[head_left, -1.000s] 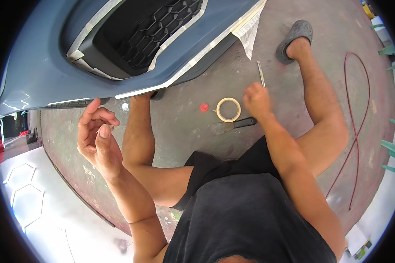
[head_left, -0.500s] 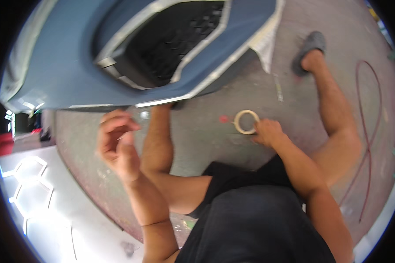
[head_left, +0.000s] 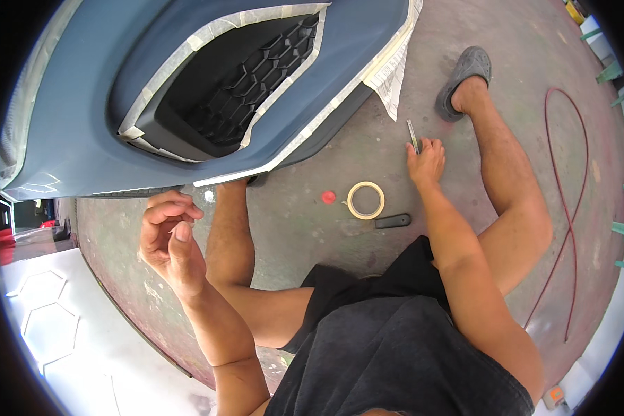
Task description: The person applies masking tape along the edges of a car bumper's lower grille area. They tear pieces of tape, smooth them onto the surface, and use a small tool to press the tape into crevices.
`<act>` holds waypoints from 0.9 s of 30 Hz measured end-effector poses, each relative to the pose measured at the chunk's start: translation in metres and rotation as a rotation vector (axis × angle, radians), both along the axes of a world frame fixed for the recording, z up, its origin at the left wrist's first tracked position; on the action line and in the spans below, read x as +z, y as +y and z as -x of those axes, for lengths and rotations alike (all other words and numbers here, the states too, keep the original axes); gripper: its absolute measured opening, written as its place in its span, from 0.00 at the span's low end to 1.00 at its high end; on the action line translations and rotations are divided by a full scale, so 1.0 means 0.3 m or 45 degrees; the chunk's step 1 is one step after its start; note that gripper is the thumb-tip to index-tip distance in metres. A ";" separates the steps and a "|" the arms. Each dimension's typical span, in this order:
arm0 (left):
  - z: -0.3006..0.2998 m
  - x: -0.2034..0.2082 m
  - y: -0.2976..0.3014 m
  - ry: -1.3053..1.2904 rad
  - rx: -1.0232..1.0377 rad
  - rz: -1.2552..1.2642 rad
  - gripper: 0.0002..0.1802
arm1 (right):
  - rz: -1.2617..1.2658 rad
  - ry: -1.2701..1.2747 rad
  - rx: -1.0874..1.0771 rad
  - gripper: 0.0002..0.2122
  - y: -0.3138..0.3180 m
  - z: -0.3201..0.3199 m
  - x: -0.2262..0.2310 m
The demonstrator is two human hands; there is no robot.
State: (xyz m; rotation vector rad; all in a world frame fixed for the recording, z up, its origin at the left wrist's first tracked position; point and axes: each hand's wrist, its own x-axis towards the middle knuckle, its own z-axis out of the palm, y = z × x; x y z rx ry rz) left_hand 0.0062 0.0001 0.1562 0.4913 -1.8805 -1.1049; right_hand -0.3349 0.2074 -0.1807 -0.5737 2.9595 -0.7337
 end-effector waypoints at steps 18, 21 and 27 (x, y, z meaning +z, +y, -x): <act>0.018 -0.138 0.078 0.008 -0.163 -0.356 0.13 | 1.210 -1.475 -0.102 0.08 0.006 -0.182 0.476; 0.003 -0.131 0.079 0.064 -0.099 -0.401 0.13 | 1.228 -1.505 0.181 0.08 -0.031 -0.234 0.625; -0.028 -0.073 0.039 -0.031 0.136 -0.036 0.14 | 2.079 -1.338 0.700 0.08 -0.234 -0.321 0.887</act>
